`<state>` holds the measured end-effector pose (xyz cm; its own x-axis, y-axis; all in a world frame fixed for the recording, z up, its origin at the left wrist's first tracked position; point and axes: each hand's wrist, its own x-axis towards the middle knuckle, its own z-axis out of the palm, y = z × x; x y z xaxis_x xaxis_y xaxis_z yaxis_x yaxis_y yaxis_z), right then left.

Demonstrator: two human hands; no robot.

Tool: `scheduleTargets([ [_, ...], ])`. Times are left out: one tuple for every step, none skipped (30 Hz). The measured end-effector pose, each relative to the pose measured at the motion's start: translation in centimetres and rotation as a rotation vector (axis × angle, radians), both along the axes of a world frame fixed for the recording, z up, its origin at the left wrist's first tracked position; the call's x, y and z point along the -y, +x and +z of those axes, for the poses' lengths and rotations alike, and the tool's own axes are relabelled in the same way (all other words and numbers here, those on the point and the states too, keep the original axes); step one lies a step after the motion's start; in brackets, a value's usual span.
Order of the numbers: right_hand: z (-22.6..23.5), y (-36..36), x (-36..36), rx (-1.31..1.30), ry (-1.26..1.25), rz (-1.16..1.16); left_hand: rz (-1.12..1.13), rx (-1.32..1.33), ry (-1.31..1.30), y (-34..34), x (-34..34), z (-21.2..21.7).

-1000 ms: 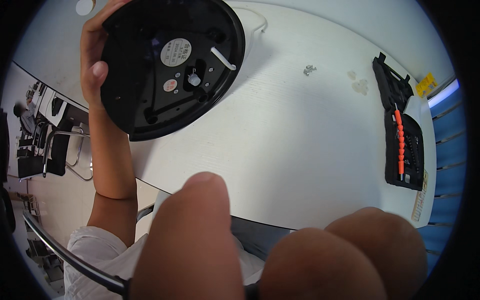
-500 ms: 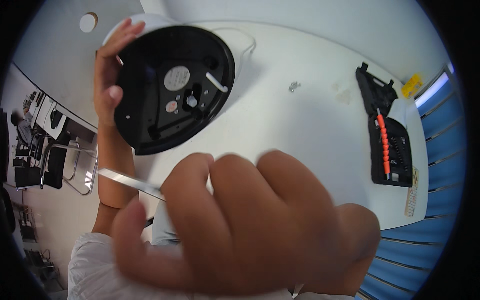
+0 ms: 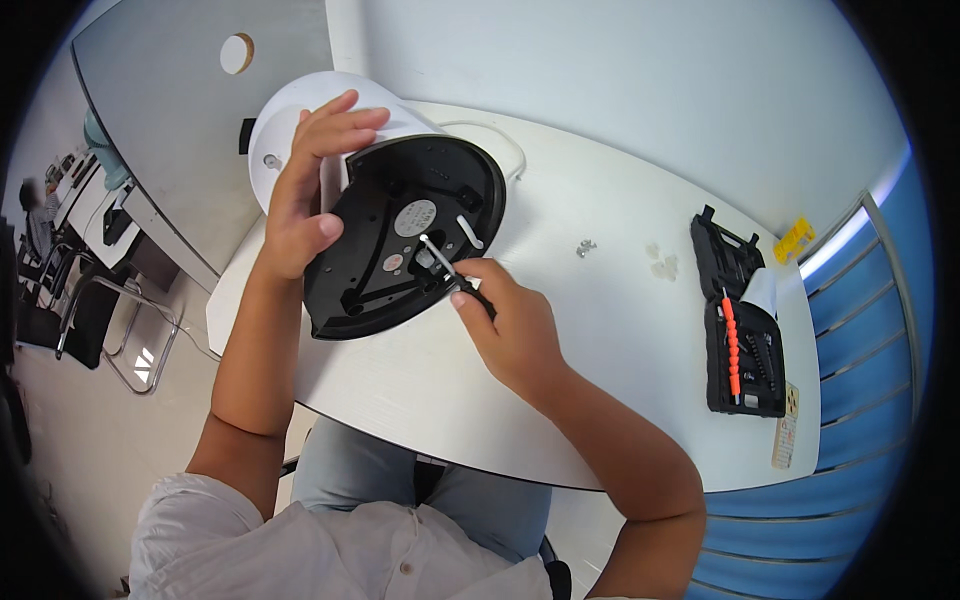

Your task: The person uses a screwdriver to tighten screws on the underside of a white and black electronic device. They rotate the device to access different screw locations and continue tightening until the base is secured.

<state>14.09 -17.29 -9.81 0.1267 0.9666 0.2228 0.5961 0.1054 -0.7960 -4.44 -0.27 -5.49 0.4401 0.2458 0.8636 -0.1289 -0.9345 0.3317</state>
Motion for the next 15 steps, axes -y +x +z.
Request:
scheduleTargets([
  [-1.4,0.1,-0.2,-0.129,0.063,-0.023,-0.003,0.0,-0.006,0.2,0.0,-0.1],
  [-2.3,0.1,-0.4,-0.173,0.05,-0.019,-0.001,-0.003,-0.01,0.2,0.1,-0.1],
  [-3.0,0.1,-0.4,-0.217,0.037,-0.016,0.0,-0.005,-0.014,0.2,0.1,-0.1],
  [-3.2,0.0,-0.5,-0.261,0.021,-0.009,0.012,-0.014,-0.007,0.0,0.1,-0.1],
  [-3.1,0.0,-0.5,-0.252,-0.006,-0.009,0.011,-0.012,-0.002,-0.1,0.1,-0.1],
  [-2.6,0.1,-0.2,-0.244,-0.034,-0.011,0.009,-0.01,0.002,0.0,0.0,0.0],
  [-2.3,0.0,0.0,-0.24,-0.063,-0.009,0.01,-0.013,0.006,-0.1,0.1,0.0],
  [-2.2,-0.1,0.1,-0.234,-0.048,-0.008,0.011,-0.01,0.005,-0.2,0.1,-0.1],
  [-2.3,-0.1,0.1,-0.229,-0.034,-0.009,0.011,-0.008,0.004,-0.2,0.0,-0.1],
  [-2.3,0.0,0.3,-0.223,-0.018,-0.017,0.003,-0.005,0.004,-0.1,0.0,-0.1],
  [-2.6,0.0,0.3,-0.196,0.026,0.004,-0.007,0.002,0.001,0.0,0.0,-0.1],
  [-2.9,-0.1,0.2,-0.168,0.071,0.024,-0.017,0.008,-0.002,0.0,0.0,-0.1],
  [-3.2,-0.1,0.2,-0.139,0.116,0.042,-0.028,0.015,-0.004,0.1,-0.1,-0.2],
  [-3.1,-0.1,0.2,-0.105,0.131,0.052,-0.051,0.022,-0.006,0.2,-0.2,-0.2],
  [-2.8,-0.1,0.1,-0.07,0.146,0.06,-0.047,0.027,-0.005,0.3,-0.1,-0.3],
])
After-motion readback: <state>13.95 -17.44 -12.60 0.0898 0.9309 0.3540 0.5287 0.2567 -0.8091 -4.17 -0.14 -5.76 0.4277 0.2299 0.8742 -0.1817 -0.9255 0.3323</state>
